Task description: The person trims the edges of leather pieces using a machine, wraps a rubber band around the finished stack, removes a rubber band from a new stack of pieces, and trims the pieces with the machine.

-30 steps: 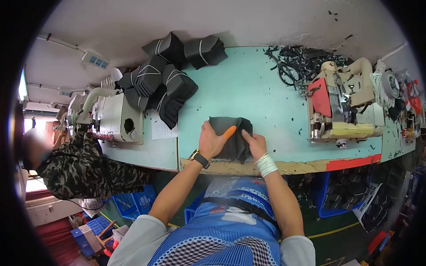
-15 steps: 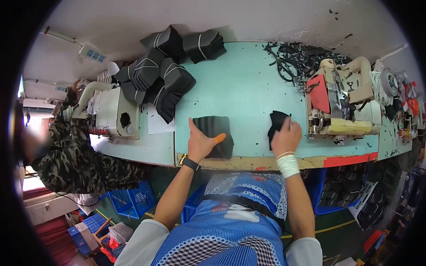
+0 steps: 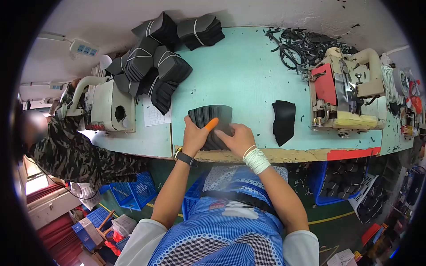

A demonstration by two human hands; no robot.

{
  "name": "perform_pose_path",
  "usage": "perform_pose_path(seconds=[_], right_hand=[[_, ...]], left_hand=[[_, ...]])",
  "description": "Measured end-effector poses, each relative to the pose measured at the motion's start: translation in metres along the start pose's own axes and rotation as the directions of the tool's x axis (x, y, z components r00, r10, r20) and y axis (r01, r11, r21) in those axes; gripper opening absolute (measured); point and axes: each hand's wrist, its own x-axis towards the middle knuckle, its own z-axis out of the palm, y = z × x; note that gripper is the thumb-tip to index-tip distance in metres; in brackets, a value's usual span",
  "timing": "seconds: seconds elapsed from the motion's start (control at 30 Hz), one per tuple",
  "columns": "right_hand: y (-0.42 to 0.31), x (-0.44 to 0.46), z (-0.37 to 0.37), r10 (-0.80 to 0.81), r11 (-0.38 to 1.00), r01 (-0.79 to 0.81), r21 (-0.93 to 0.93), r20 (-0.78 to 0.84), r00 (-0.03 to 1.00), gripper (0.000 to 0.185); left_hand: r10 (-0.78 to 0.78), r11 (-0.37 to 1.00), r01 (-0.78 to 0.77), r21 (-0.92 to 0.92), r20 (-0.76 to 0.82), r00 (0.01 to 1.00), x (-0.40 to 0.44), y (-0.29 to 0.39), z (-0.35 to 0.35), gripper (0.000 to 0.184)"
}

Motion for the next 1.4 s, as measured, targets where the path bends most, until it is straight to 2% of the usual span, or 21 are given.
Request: perform_pose_path(seconds=[0.13,0.27,0.33,0.47,0.53,0.7,0.77,0.8,0.87,0.9,0.93,0.97,1.0,1.03,1.07,1.13,1.17,1.23,1.3,1.37,1.4], right_hand=[[0.006,-0.001,0.0,0.082,0.991,-0.083,0.108,0.014,0.997,0.05],[-0.004,-0.002,0.007,0.016,0.999,-0.011,0.051,-0.089,0.996,0.049],[-0.017,-0.001,-0.001,0.139,0.984,-0.131,-0.116,0.059,0.989,0.057],[-0.011,-0.003,-0.009,0.221,0.975,-0.218,-0.039,0.108,0.969,0.055],[-0.007,-0.003,-0.003,0.134,0.989,-0.135,0.061,0.023,0.991,0.053],[-0.012,-0.006,-0.003,0.137,0.99,-0.137,-0.021,0.015,0.99,0.04],[0.0,-0.006,-0.003,-0.008,1.0,0.006,-0.028,-0.087,0.996,0.027],[-0.001,-0.006,-0.008,0.005,0.996,-0.018,-0.088,-0.142,0.99,0.024],[0.012,-0.004,-0.011,-0.236,0.939,0.096,-0.331,-0.413,0.88,0.021],[0.03,-0.001,-0.017,-0.396,0.821,0.162,-0.547,-0.341,0.853,0.022],[0.025,0.003,-0.013,-0.341,0.869,0.075,-0.489,-0.482,0.807,0.014],[0.038,0.01,0.001,-0.297,0.864,0.006,-0.503,-0.502,0.812,0.019],[0.029,0.002,0.0,-0.432,0.81,0.153,-0.567,-0.399,0.809,0.029],[0.015,0.002,0.004,-0.223,0.928,0.115,-0.355,-0.279,0.934,0.038],[0.004,0.005,0.013,-0.11,0.983,0.082,-0.162,-0.177,0.978,0.041],[0.004,0.016,0.034,0.089,0.989,-0.097,-0.11,-0.081,0.993,0.042],[-0.011,0.017,0.024,0.158,0.984,-0.161,-0.079,-0.037,0.987,0.041],[-0.013,0.019,0.018,0.18,0.981,-0.184,-0.055,-0.072,0.981,0.039],[-0.002,0.025,0.017,0.218,0.976,-0.218,0.007,-0.005,0.976,0.035],[0.008,0.026,0.009,0.228,0.97,-0.226,0.086,-0.007,0.974,0.034],[0.014,0.026,0.006,0.235,0.958,-0.233,0.167,0.003,0.972,0.033]], left_hand=[[-0.005,0.999,0.006,0.032,-0.009,1.0,0.001,0.0,-0.003,0.09],[-0.079,0.996,0.078,0.048,0.005,0.997,0.003,0.002,-0.005,0.091],[-0.096,0.994,0.096,0.043,0.011,0.995,0.004,-0.003,-0.005,0.091],[-0.007,1.0,0.008,0.011,-0.03,1.0,0.008,-0.017,0.001,0.093],[-0.013,1.0,0.013,0.007,-0.007,1.0,0.006,-0.014,0.002,0.095],[0.062,0.997,-0.059,0.043,-0.076,0.995,0.005,-0.018,0.004,0.1],[0.131,0.991,-0.127,0.043,-0.095,0.987,0.005,-0.019,0.006,0.104],[0.169,0.977,-0.146,0.157,-0.15,0.974,0.005,-0.027,0.009,0.107],[0.245,0.932,-0.187,0.312,-0.161,0.956,0.008,-0.043,0.012,0.108],[0.22,0.954,-0.183,0.236,-0.145,0.965,0.002,-0.03,0.008,0.106],[0.255,0.927,-0.205,0.314,-0.127,0.959,0.009,-0.047,0.01,0.109],[0.217,0.948,-0.194,0.254,-0.067,0.974,0.007,-0.036,0.006,0.103],[0.363,0.836,-0.337,0.433,0.024,0.932,0.039,-0.098,0.006,0.099],[0.2,0.932,-0.203,0.301,0.04,0.979,0.015,-0.042,0.001,0.091],[0.638,0.728,-0.583,0.361,-0.042,0.769,0.061,-0.121,0.009,0.059],[0.268,0.959,-0.28,0.044,0.173,0.948,0.045,-0.078,0.003,0.054],[0.293,0.951,-0.306,0.038,0.195,0.936,0.056,-0.087,0.005,0.054],[0.071,0.997,-0.073,0.003,0.17,0.983,0.065,-0.079,0.005,0.051],[0.101,0.995,-0.102,-0.001,0.163,0.982,0.063,-0.087,0.009,0.052],[0.325,0.932,-0.299,0.204,-0.113,0.939,0.069,-0.111,0.02,0.054],[0.331,0.93,-0.306,0.202,-0.103,0.938,0.07,-0.11,0.019,0.054]])
